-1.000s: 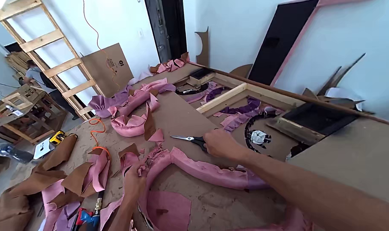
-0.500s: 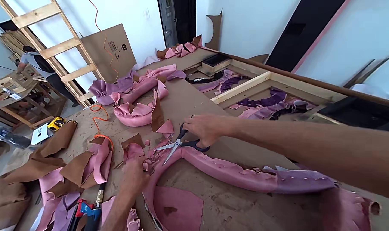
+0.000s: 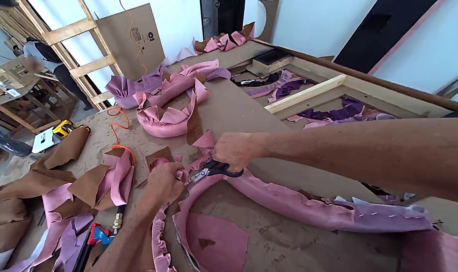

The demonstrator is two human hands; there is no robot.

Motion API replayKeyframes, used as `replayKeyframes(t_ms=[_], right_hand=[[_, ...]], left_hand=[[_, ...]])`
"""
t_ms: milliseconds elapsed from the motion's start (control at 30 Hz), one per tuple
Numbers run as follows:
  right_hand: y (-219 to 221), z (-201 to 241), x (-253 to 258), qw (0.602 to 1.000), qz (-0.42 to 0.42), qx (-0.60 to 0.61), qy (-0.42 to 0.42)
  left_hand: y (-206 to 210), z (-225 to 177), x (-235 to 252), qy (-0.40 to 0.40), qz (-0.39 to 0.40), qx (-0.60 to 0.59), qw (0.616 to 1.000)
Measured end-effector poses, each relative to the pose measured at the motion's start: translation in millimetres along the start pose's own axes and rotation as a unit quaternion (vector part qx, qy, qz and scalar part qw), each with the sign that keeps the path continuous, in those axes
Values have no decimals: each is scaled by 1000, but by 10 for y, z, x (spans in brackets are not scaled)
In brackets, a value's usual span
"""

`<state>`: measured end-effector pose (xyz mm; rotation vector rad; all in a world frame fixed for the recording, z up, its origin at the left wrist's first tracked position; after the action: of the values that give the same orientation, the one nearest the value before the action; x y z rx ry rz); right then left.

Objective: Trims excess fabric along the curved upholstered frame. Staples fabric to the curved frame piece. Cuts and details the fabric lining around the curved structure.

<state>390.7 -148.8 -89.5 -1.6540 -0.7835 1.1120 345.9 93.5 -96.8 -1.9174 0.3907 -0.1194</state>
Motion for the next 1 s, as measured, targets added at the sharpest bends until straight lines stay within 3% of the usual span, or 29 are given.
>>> replayKeyframes(t_ms=[267,367,467,600,767,867,1000], right_hand=[[-71,208,92,999,0,3,39],[-276,241,78,997,-65,34,33],[-465,-6,-337,982,-138,80,100],[-268,-22,-1241,940,-159,147,264],[401,787,-2236,867,-161,249,400],[594,1043,-2325,895,-160,157,386],[314,958,-1793,948,-83,119,284]], left_hand=[[-245,-86,-7,40,-58,-187,980],[-714,-224,1,53,-120,-196,972],[-1011,-110,-204,16,-172,-192,966],[-683,178,-741,-42,-135,-106,984],[28,22,-1068,-113,-34,47,992],[220,-71,-995,-128,23,99,987],[181,29,-900,-104,33,91,990]])
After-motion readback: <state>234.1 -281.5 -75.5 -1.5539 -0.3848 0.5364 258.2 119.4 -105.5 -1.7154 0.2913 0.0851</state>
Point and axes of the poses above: each hand's wrist, its own x-axis towards the middle knuckle, its own y-axis out of the palm, z = x × y, the point moved 2 cm from there along x, towards the middle knuckle, and after that the axes turned 7 degrees about -y, right-handed, at the moved point
